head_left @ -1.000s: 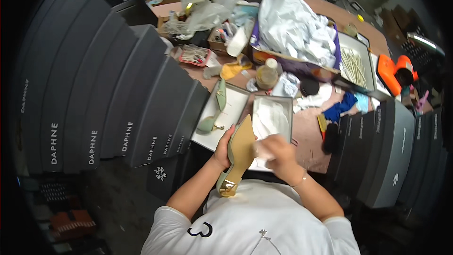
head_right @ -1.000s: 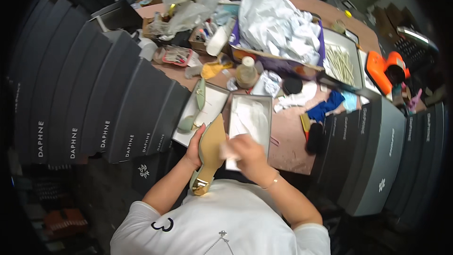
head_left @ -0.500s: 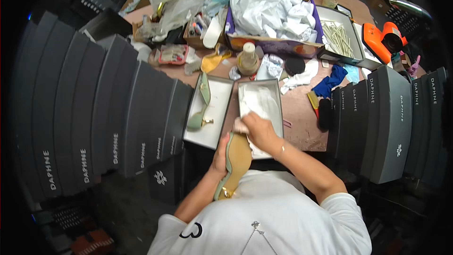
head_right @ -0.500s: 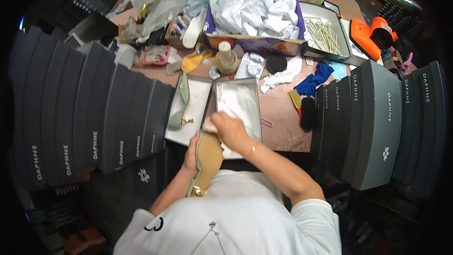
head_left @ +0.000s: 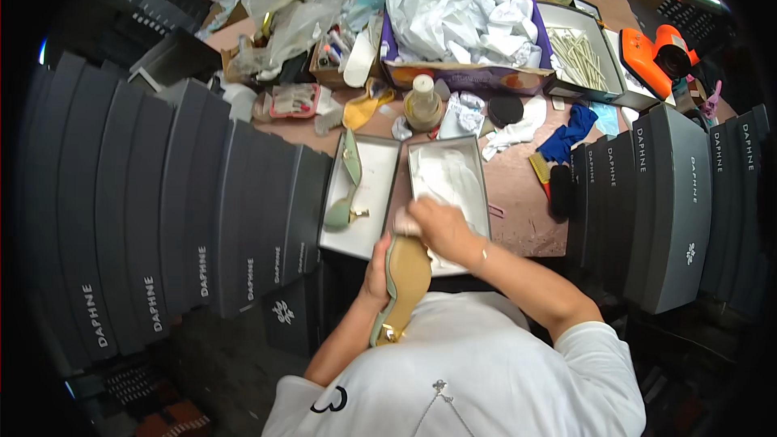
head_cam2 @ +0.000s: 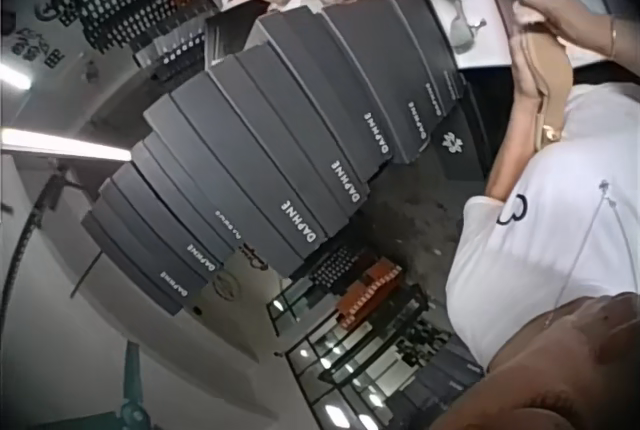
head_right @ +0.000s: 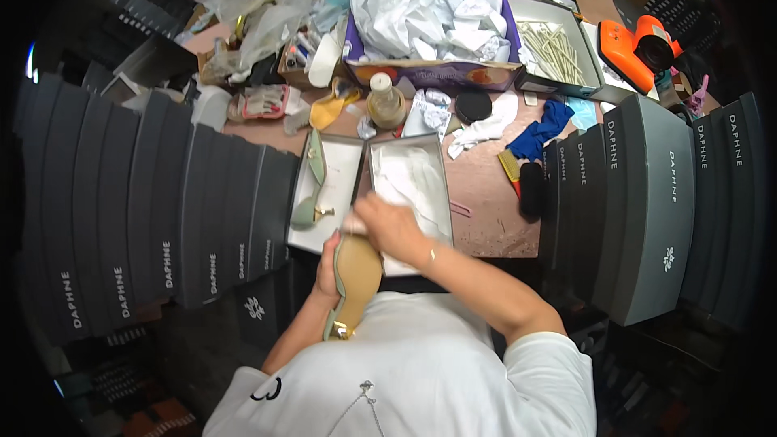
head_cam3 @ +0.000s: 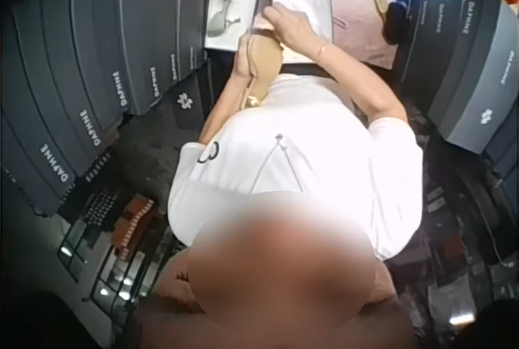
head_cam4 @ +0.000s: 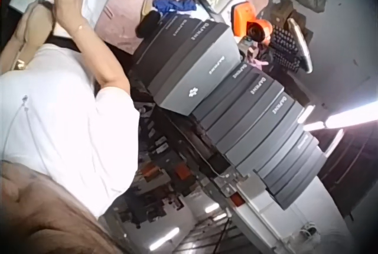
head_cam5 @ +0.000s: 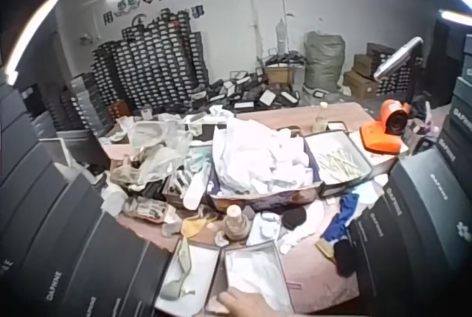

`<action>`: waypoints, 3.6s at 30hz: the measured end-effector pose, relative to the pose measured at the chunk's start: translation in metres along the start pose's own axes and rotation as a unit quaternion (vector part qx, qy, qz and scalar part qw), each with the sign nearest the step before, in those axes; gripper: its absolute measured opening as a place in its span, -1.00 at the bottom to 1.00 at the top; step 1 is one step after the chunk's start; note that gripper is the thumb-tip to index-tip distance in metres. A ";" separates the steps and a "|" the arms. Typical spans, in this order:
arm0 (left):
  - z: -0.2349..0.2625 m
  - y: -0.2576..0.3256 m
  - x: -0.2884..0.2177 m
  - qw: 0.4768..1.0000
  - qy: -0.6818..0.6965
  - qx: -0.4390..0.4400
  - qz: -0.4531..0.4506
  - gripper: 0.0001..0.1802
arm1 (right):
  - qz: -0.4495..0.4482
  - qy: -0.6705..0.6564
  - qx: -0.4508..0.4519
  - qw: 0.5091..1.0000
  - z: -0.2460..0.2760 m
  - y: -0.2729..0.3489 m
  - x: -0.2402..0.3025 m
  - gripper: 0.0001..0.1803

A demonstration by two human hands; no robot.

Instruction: Packaging finished shoes into branded boxes, including wiping, wrapping, and adding inserts.

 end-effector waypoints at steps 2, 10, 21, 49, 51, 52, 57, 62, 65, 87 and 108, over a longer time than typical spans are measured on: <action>-0.006 -0.003 -0.010 0.997 -0.026 -0.047 0.048 -0.37 | 0.046 0.028 0.043 0.998 -0.003 0.010 0.007 -0.74; -0.001 -0.008 -0.006 0.996 0.083 -0.021 0.041 -0.31 | 0.096 0.049 0.087 0.990 -0.001 0.032 0.007 -0.78; -0.012 -0.007 -0.009 0.998 0.048 -0.034 0.036 -0.33 | 0.056 0.015 0.034 0.998 0.014 -0.008 -0.013 -0.78; 0.026 -0.031 -0.021 0.989 0.113 -0.079 -0.060 -0.28 | -0.151 -0.175 -0.011 0.973 0.025 -0.004 -0.058 -0.79; 0.023 -0.031 -0.020 0.989 0.114 -0.074 -0.051 -0.28 | -0.139 -0.153 -0.030 0.978 0.026 0.000 -0.052 -0.72; 0.021 -0.033 -0.022 0.990 0.111 -0.070 -0.047 -0.29 | -0.122 -0.133 -0.045 0.983 0.028 -0.002 -0.049 -0.70; 0.005 -0.028 -0.023 0.996 0.079 -0.038 -0.034 -0.30 | 0.015 0.010 -0.019 1.000 0.031 0.000 -0.008 -0.58; -0.002 -0.027 -0.007 0.999 0.034 -0.015 -0.010 -0.31 | 0.042 0.052 -0.028 0.997 0.022 -0.028 -0.033 -0.67; 0.008 -0.027 0.001 0.998 0.060 0.019 -0.017 -0.38 | 0.010 0.052 -0.004 0.999 0.018 -0.040 -0.027 -0.67; -0.005 -0.017 -0.014 0.993 0.058 0.028 -0.096 -0.49 | -0.004 0.042 0.035 0.998 0.012 -0.022 -0.005 -0.60; -0.012 -0.014 -0.013 0.991 0.024 0.078 -0.102 -0.50 | 0.008 0.048 0.007 0.999 0.004 -0.021 -0.003 -0.64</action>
Point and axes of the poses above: each hand's wrist, its own y-axis away from the middle knuckle, its own z-axis out of the back of the hand, x = y × z, the point moved 1 cm from there along -y, towards the middle knuckle, and after that the axes turned 7 degrees about x, right-handed, at the moved point
